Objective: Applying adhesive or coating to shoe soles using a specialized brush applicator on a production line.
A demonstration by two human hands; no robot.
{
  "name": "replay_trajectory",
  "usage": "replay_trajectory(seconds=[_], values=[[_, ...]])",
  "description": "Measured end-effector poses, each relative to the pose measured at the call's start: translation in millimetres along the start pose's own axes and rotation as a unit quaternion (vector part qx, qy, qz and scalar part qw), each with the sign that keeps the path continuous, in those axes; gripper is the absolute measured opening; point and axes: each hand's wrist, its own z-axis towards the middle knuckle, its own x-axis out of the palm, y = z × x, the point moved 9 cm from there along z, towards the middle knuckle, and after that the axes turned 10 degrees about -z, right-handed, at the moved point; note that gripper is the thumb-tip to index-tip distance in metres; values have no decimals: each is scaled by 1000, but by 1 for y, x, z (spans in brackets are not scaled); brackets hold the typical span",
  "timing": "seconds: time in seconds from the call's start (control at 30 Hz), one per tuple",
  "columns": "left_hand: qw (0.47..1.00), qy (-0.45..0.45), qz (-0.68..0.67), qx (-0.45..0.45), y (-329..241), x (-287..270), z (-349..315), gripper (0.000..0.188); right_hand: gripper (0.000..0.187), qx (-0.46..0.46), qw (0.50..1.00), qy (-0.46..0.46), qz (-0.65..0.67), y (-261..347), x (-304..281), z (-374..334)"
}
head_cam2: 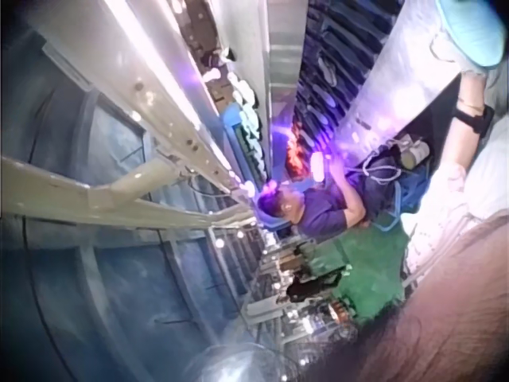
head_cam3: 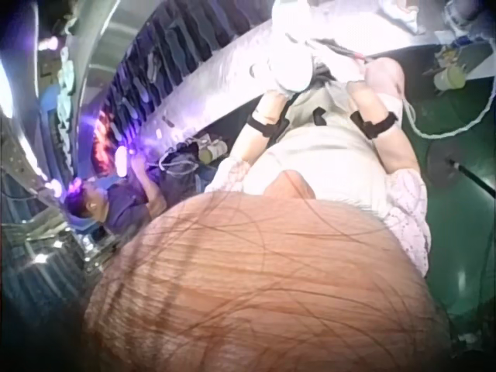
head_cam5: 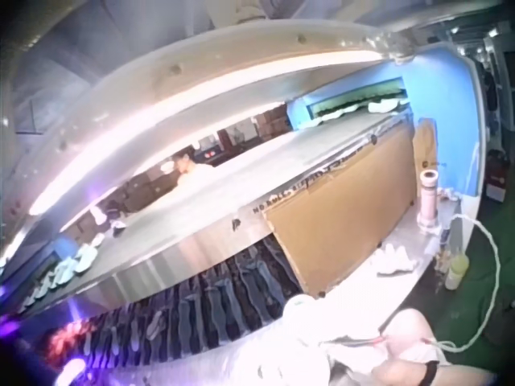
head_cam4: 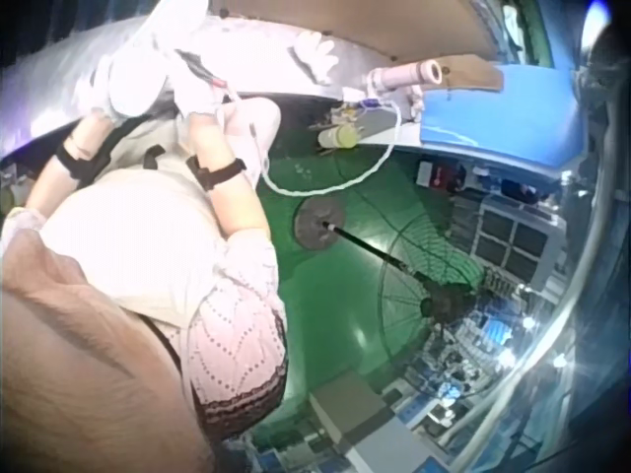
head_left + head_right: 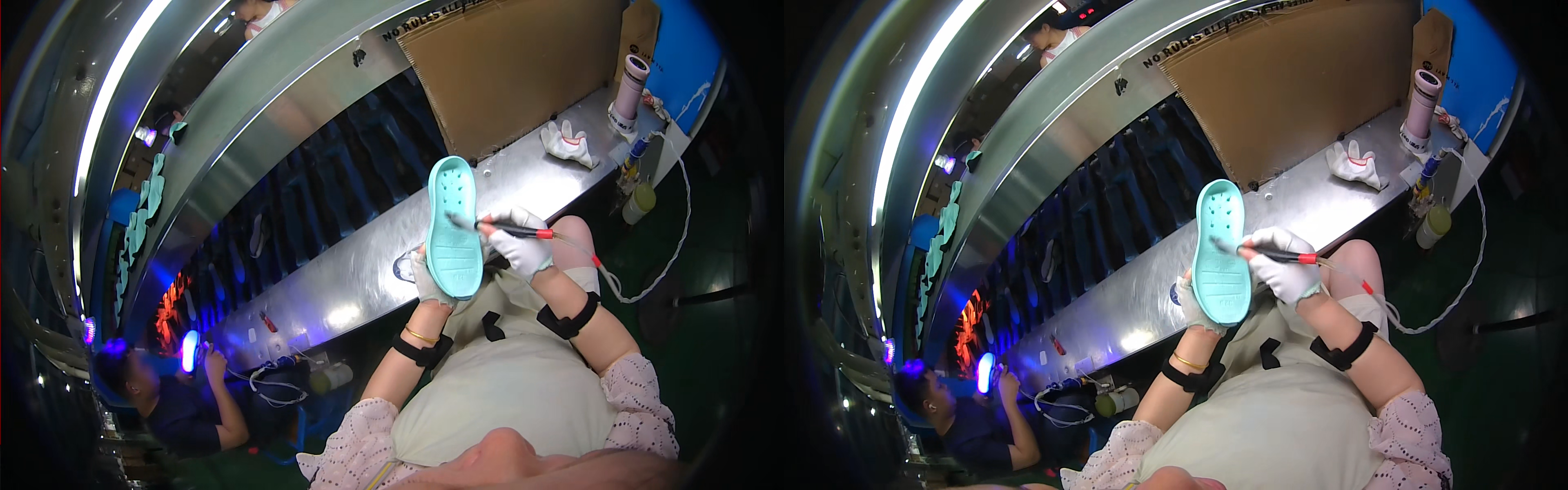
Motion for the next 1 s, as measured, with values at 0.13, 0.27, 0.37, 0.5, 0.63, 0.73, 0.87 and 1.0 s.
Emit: replay_trajectory(seconds=[0.13, 0.27, 0.37, 0.5, 0.63, 0.73, 0.87, 1.0], values=[[998, 0, 60, 8, 2, -3, -5, 53, 11, -64, 997, -29, -20, -3, 6, 4], [998, -21, 30, 42, -3, -10, -5, 66, 10, -19, 997, 70, -10, -5, 21, -3], [995, 43, 88, -8, 11, 15, -12, 72, 9, -60, 993, -29, 96, 8, -13, 15], [992, 66, 102, -21, 18, 18, -17, 74, 16, -275, 956, -52, -88, 43, -17, 28], [992, 61, 107, 30, 1, 13, -13, 67, 23, -331, 916, 21, -225, 60, 15, -17], [993, 49, 96, 49, -16, -10, -9, 64, 21, -286, 928, 120, -207, 42, 28, -41], [992, 24, 120, 24, -15, -4, -18, 64, 12, -189, 969, 128, -91, 27, 9, -25], [979, 43, 200, 3, -11, 0, -21, 71, 13, -290, 942, 10, -170, 61, -21, 3]])
